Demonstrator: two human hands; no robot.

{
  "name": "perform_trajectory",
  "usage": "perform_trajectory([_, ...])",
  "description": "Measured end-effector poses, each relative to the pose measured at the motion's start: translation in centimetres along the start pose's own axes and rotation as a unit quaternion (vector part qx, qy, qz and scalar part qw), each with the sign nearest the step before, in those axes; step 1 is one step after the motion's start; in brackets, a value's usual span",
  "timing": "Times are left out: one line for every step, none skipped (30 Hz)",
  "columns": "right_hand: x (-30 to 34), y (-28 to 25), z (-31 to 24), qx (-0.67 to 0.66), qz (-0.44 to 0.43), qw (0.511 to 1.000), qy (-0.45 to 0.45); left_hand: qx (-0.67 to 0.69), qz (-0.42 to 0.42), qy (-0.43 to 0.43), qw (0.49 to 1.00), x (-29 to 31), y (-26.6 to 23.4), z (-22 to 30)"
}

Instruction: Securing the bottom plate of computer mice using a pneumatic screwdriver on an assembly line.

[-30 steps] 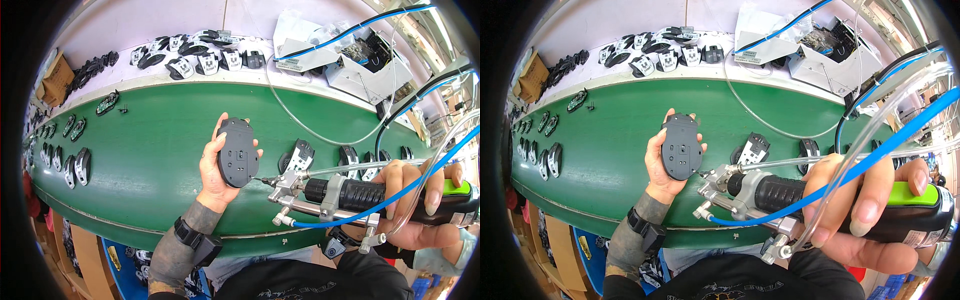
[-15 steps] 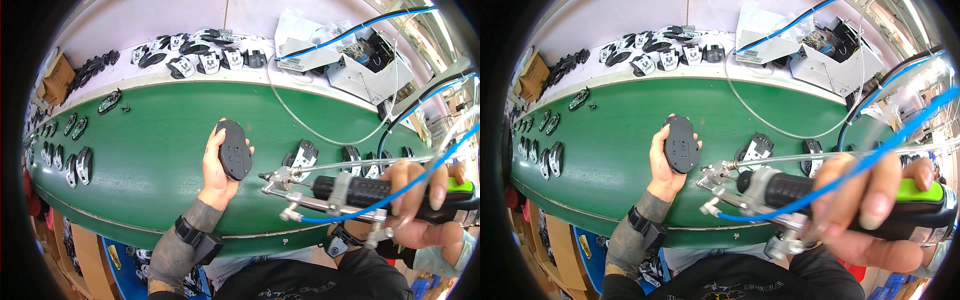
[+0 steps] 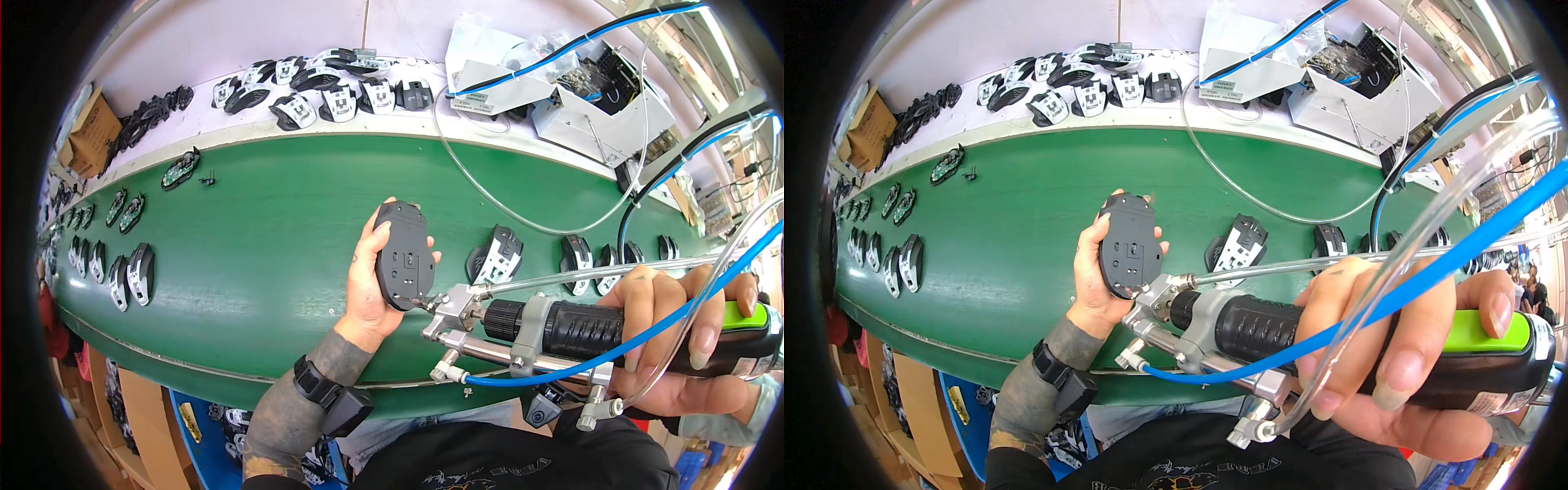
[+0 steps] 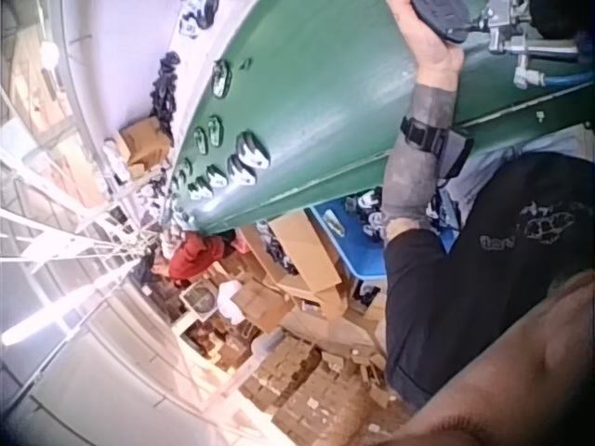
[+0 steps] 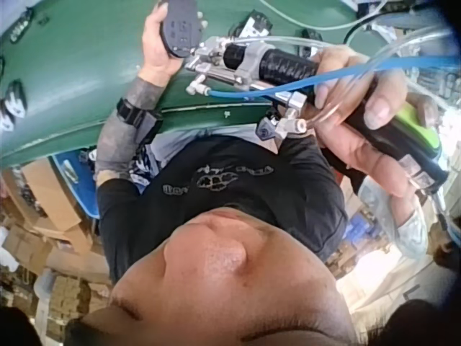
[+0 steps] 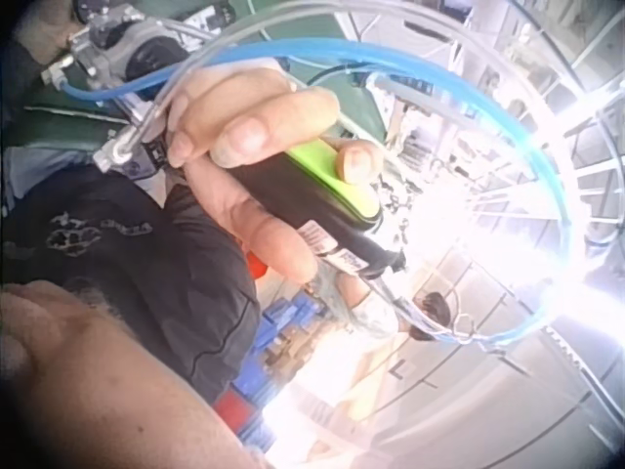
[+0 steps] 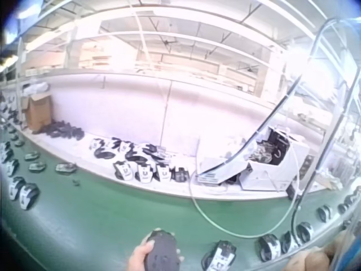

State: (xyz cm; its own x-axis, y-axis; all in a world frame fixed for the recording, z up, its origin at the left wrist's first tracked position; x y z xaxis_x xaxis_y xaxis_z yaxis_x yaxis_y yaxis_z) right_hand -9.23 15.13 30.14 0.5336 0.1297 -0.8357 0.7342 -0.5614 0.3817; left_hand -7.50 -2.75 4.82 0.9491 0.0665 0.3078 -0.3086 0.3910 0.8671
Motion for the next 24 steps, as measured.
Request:
perform_trajectory([0.0,0.0,0.2,0.002,-0.003,1.000,0.023,0.001,-0.001,0.000,1.000,0.0,0.1,-0.1])
perform_trajectory([0.1,0.1,0.3,0.002,-0.004,1.000,0.023,0.007,-0.008,0.000,1.000,0.1,0.4,-0.2])
perform_trajectory([0.2,0.2,0.4,-0.018,-0.004,1.000,0.011,0.014,-0.015,0.000,1.000,0.1,0.7,-0.3])
perform_trajectory([0.3,0.2,0.4,-0.041,-0.002,0.999,0.001,0.014,-0.013,0.001,1.000,0.4,0.8,-0.3])
perform_trajectory([0.3,0.2,0.4,-0.043,-0.001,0.999,0.002,0.009,-0.011,0.004,1.000,0.8,0.9,-0.3])
perform_trajectory([0.4,0.2,0.5,-0.039,-0.011,0.999,0.011,0.003,-0.008,0.008,1.000,1.0,1.0,-0.2])
perform_trajectory([0.5,0.5,0.5,-0.034,-0.021,0.999,0.019,0.002,-0.007,0.008,1.000,1.1,0.9,-0.1])
perform_trajectory([0.5,0.3,0.4,-0.022,0.000,1.000,0.013,-0.010,-0.001,0.005,1.000,1.2,0.8,0.0])
perform_trajectory([0.2,0.3,0.6,-0.025,0.001,1.000,0.013,-0.022,0.006,0.001,1.000,1.2,0.7,0.1])
perform_trajectory([-0.2,0.6,1.0,-0.022,-0.026,0.999,0.025,-0.022,0.003,0.000,1.000,0.9,0.8,0.0])
perform_trajectory([-0.5,0.9,1.2,-0.019,-0.054,0.998,0.038,-0.174,0.072,0.050,0.981,0.8,0.3,1.1])
perform_trajectory([-0.6,0.7,1.4,0.008,-0.061,0.996,0.070,-0.319,0.138,0.100,0.932,0.8,0.2,2.2])
perform_trajectory([-0.8,0.3,1.5,0.031,-0.068,0.992,0.101,-0.518,0.186,0.209,0.808,1.7,1.3,4.4])
perform_trajectory([-1.0,-0.1,1.7,0.023,-0.089,0.989,0.114,-0.623,0.211,0.256,0.708,2.1,2.0,5.0])
perform_trajectory([-1.3,-0.6,1.6,0.024,-0.090,0.989,0.113,-0.713,0.230,0.297,0.592,2.2,2.8,5.0])
perform_trajectory([-1.5,-0.7,1.3,0.010,-0.103,0.989,0.104,-0.714,0.228,0.295,0.593,1.8,2.4,4.9])
perform_trajectory([-1.7,-0.9,1.0,-0.003,-0.115,0.989,0.094,-0.722,0.233,0.258,0.598,0.9,1.6,4.5])
perform_trajectory([-2.2,-0.9,0.6,-0.012,-0.139,0.987,0.084,-0.730,0.238,0.221,0.602,0.1,0.9,4.1])
perform_trajectory([-2.4,-1.3,0.4,-0.013,-0.135,0.987,0.084,-0.733,0.238,0.218,0.599,0.1,0.6,4.0])
perform_trajectory([-2.4,-1.6,0.5,-0.008,-0.133,0.986,0.098,-0.732,0.254,0.206,0.597,0.2,0.2,4.2])
perform_trajectory([-2.3,-1.8,0.6,-0.003,-0.130,0.985,0.113,-0.731,0.271,0.194,0.595,0.4,-0.3,4.3])
perform_trajectory([-2.5,-1.7,0.8,-0.001,-0.097,0.990,0.101,-0.733,0.265,0.199,0.594,0.2,0.0,4.1])
perform_trajectory([-2.9,-1.9,0.5,0.003,-0.077,0.991,0.106,-0.735,0.253,0.214,0.592,0.2,0.4,3.8])
perform_trajectory([-3.1,-2.2,0.2,0.000,-0.073,0.993,0.094,-0.736,0.241,0.229,0.589,0.0,0.8,3.6])
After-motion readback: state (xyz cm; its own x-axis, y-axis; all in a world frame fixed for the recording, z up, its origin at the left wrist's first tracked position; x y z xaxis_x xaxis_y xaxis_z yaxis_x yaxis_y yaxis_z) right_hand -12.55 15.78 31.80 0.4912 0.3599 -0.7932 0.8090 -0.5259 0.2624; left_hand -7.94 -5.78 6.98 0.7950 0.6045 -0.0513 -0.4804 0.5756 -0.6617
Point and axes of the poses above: each hand's wrist, its own x-axis away from the middle knuckle, its own y-axis out of the palm, z = x × y, the point moved 9 cm from there along -x, towards the middle knuckle, and after that the axes turned 15 degrees about -y, right-handed, at the moved point
